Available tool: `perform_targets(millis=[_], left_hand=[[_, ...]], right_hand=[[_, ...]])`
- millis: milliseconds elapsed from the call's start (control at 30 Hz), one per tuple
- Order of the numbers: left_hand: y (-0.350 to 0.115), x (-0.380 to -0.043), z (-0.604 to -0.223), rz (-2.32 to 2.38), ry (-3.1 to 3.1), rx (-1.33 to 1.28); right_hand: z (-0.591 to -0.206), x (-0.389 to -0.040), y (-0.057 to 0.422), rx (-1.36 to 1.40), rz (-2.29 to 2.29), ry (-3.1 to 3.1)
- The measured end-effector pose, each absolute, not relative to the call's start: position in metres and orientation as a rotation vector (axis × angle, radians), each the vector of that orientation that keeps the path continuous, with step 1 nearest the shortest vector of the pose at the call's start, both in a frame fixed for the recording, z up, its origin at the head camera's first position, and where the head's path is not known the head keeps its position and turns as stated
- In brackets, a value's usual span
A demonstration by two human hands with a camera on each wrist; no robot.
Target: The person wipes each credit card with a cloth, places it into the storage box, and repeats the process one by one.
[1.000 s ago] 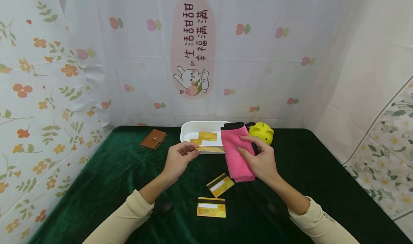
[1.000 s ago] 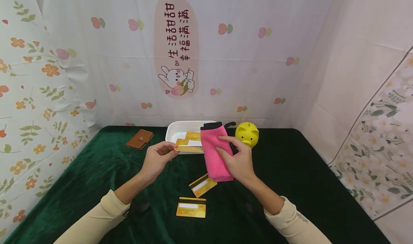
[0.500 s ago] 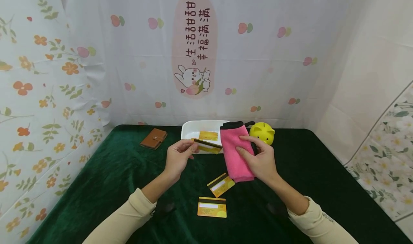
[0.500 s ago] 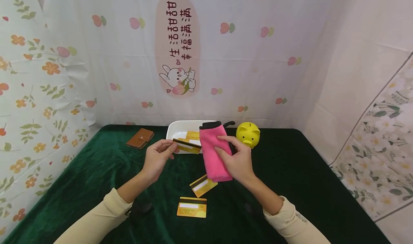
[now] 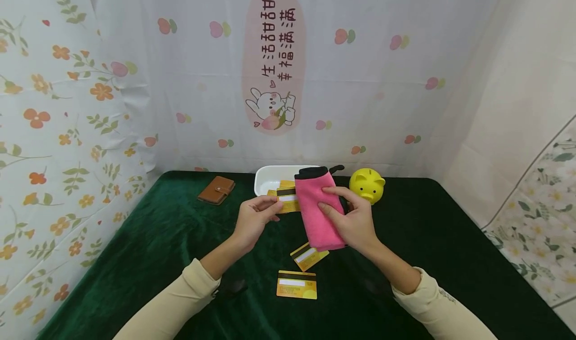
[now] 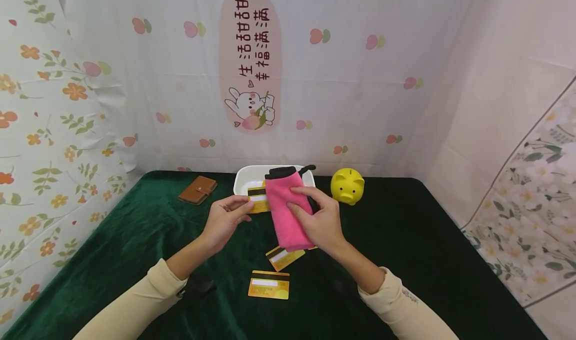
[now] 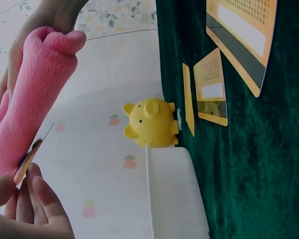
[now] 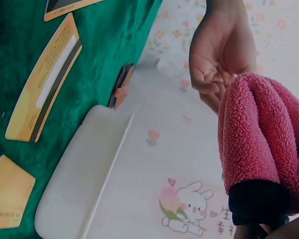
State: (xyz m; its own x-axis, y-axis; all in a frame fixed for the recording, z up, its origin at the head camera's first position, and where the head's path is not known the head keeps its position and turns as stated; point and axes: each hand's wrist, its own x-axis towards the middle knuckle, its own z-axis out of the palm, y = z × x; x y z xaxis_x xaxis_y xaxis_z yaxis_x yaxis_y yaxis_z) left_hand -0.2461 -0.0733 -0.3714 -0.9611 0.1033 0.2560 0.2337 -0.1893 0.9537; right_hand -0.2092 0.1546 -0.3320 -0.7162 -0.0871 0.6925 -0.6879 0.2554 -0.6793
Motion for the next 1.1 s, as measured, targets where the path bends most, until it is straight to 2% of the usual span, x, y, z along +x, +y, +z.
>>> perform_targets(millis=[133,533,1100], left_hand=[[-0.072,-0.243,-0.37,-2.349,-1.972,-0.488],[-0.07,-0.244,-0.371,-2.459,-1.926,-0.694],[-0.071,-0.244,-0.371,-2.342,-1.905,-0.652]], right_hand=[[-0.321,-0.201,0.144,0.752,1.494,-1.977],[-0.322,-0.202,0.132,0.839,1.501,-1.93],[-0.321,-0.208,0.134,0.807,1.376,-1.971]])
